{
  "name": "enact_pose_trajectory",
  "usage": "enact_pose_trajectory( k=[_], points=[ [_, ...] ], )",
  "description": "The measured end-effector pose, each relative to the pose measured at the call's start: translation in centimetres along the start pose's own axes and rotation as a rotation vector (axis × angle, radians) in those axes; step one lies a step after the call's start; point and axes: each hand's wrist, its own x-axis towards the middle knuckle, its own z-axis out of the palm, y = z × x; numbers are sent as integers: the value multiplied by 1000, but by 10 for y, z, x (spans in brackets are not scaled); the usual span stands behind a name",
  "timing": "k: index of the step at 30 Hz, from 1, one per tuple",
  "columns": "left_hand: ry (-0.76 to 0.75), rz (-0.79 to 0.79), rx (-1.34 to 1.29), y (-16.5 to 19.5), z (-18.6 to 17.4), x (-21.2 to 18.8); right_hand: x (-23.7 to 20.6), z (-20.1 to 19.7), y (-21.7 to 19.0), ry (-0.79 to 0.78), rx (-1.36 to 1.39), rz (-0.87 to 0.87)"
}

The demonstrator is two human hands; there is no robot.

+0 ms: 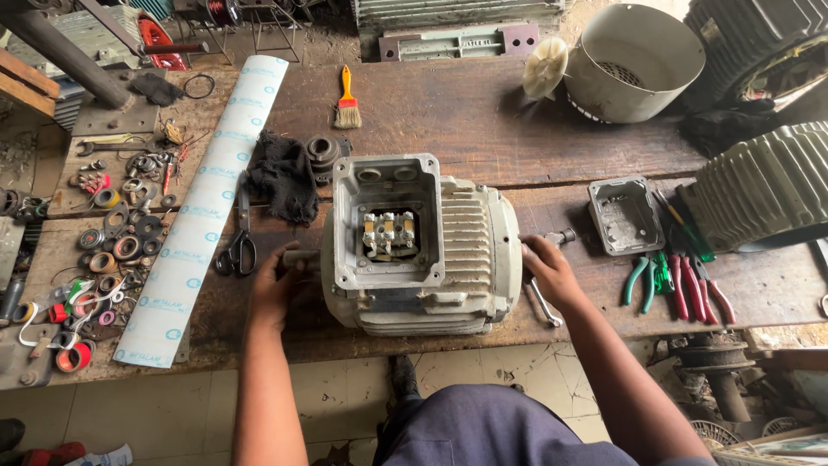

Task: The person repositions an electric motor on a workbench, pulls the plastic cooling fan off the rear shaft, and taps the fan and shaft area with a hammer to seat and free it. They then fit the fan cover back over the fan and press it into place on the motor housing.

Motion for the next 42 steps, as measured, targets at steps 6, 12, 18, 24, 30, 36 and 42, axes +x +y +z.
enact_pose_trajectory(
  k=[6, 12, 18, 24, 30, 36, 42],
  points=[
    [180, -68, 93, -1, 12, -1, 2, 6, -9, 25, 154, 73],
    [291, -146, 231, 19, 29, -19, 6, 5, -16, 41, -81, 151],
    [535, -45, 341, 7, 40, -52, -13, -20, -2, 145, -98, 104],
    [607, 530, 120, -79, 128, -170, -92, -60, 14, -56, -166, -337],
    [-62, -127, -618, -120, 283, -250, -162, -53, -14, -380, -248, -944],
    [-633, -45, -1320, -87, 336, -259, -130, -70, 0, -164, -450, -815],
    [-407, -110, -773, -71, 368, -237, -130, -86, 24, -344, -550, -1255]
  ],
)
